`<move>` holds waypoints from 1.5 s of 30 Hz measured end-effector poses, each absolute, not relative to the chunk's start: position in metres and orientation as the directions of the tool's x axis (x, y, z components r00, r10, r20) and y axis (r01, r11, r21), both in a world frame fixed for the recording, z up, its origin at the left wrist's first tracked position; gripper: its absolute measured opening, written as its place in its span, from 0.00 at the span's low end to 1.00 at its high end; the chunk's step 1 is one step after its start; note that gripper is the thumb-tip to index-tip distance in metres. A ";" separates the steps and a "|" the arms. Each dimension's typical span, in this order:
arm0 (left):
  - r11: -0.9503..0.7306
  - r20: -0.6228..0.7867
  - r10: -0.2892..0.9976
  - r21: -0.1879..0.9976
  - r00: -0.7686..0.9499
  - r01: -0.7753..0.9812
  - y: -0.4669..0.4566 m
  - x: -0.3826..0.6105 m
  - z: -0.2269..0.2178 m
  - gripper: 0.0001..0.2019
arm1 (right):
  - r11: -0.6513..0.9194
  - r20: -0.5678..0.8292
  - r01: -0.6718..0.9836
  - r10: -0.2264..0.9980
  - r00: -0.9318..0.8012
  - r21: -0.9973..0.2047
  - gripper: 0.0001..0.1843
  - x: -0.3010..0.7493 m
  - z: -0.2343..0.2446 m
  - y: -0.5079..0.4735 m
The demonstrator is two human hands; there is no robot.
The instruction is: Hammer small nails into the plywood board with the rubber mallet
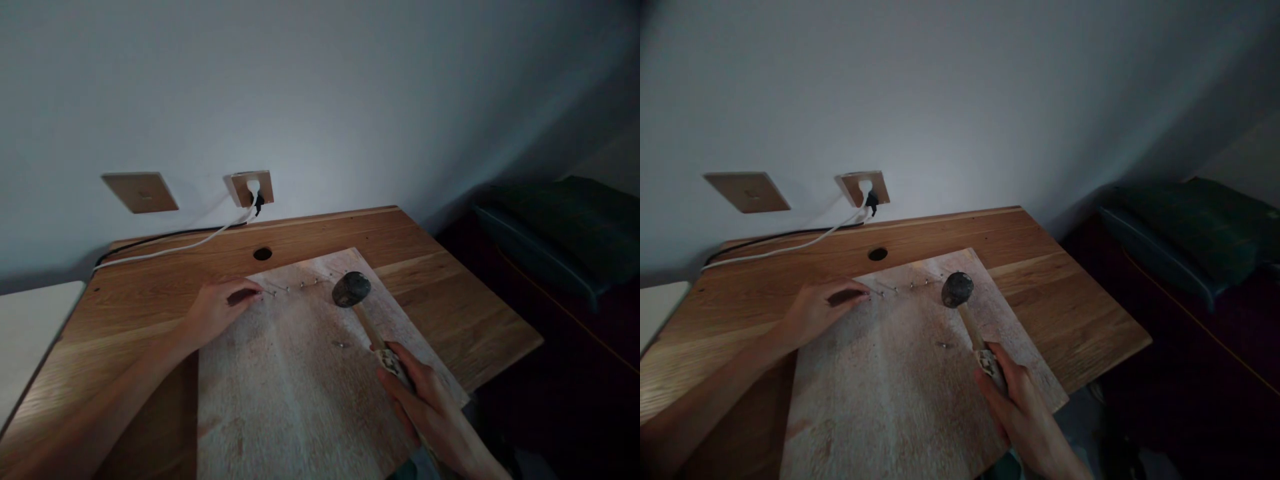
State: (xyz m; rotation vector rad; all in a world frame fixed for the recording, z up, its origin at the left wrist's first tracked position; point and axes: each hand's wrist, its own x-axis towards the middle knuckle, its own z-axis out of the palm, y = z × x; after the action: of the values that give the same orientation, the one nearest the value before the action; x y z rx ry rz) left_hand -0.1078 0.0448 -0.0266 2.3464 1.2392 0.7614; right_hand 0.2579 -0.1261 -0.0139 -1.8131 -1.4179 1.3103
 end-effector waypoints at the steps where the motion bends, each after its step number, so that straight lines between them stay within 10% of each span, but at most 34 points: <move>1: -0.526 0.265 0.845 0.571 0.464 0.631 0.045 -0.109 -0.026 0.09 | -0.347 -0.387 0.453 0.922 0.006 -0.821 0.30 0.258 -0.014 -0.126; 26: -0.588 0.300 0.802 0.548 0.516 0.595 0.048 -0.105 -0.030 0.07 | -0.314 -0.308 0.488 0.947 0.096 -0.814 0.28 0.241 0.010 -0.129; 45: -0.484 0.242 0.875 0.485 0.420 0.728 0.047 -0.101 -0.033 0.18 | -0.097 -0.286 0.579 0.926 -0.245 -0.809 0.18 0.167 0.020 -0.085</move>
State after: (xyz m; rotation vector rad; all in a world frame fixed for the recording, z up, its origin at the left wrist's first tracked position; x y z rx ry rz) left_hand -0.1013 0.0472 -0.0331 2.3732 1.3865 0.6781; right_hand 0.1668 -0.0850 0.0202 -1.6408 -1.8108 1.2796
